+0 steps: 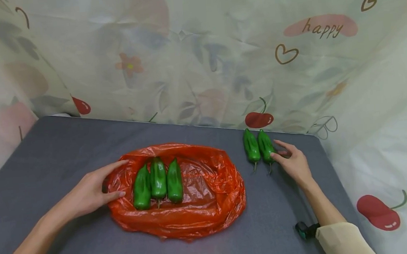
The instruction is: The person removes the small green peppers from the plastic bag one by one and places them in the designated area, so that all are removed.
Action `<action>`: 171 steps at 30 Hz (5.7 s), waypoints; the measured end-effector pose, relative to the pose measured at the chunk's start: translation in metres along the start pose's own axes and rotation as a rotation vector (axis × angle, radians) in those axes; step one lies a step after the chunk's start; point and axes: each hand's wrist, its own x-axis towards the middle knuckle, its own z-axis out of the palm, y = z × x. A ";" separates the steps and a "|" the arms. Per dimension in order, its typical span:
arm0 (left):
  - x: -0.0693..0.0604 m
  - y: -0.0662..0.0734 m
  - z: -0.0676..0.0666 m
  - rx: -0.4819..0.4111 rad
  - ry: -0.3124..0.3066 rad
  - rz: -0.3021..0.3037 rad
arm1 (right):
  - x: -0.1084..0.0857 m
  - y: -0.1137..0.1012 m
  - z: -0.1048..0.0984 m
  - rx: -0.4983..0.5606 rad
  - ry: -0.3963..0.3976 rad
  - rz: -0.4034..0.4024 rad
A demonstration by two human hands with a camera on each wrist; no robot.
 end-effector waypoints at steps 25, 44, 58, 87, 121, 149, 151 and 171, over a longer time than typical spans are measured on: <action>-0.001 0.002 0.000 0.002 0.004 0.019 | -0.053 -0.080 0.000 0.188 0.081 -0.239; -0.001 0.005 0.001 -0.003 0.004 0.026 | -0.055 -0.076 0.034 0.400 -0.027 -0.308; -0.002 0.006 0.003 0.007 0.012 0.037 | -0.067 -0.094 0.054 0.382 -0.072 -0.377; 0.000 0.009 0.008 0.003 0.005 0.043 | -0.092 -0.148 0.082 0.358 -0.243 -0.465; -0.007 0.007 0.004 0.029 0.013 0.044 | -0.085 -0.159 0.145 0.149 -0.449 -0.487; -0.008 0.007 0.005 0.032 0.006 0.023 | -0.077 -0.174 0.164 -0.168 -0.497 -0.502; -0.009 0.006 0.005 0.031 0.008 0.024 | -0.077 -0.173 0.165 -0.175 -0.462 -0.517; -0.010 0.006 0.005 0.017 0.007 0.017 | -0.073 -0.165 0.166 -0.074 -0.413 -0.483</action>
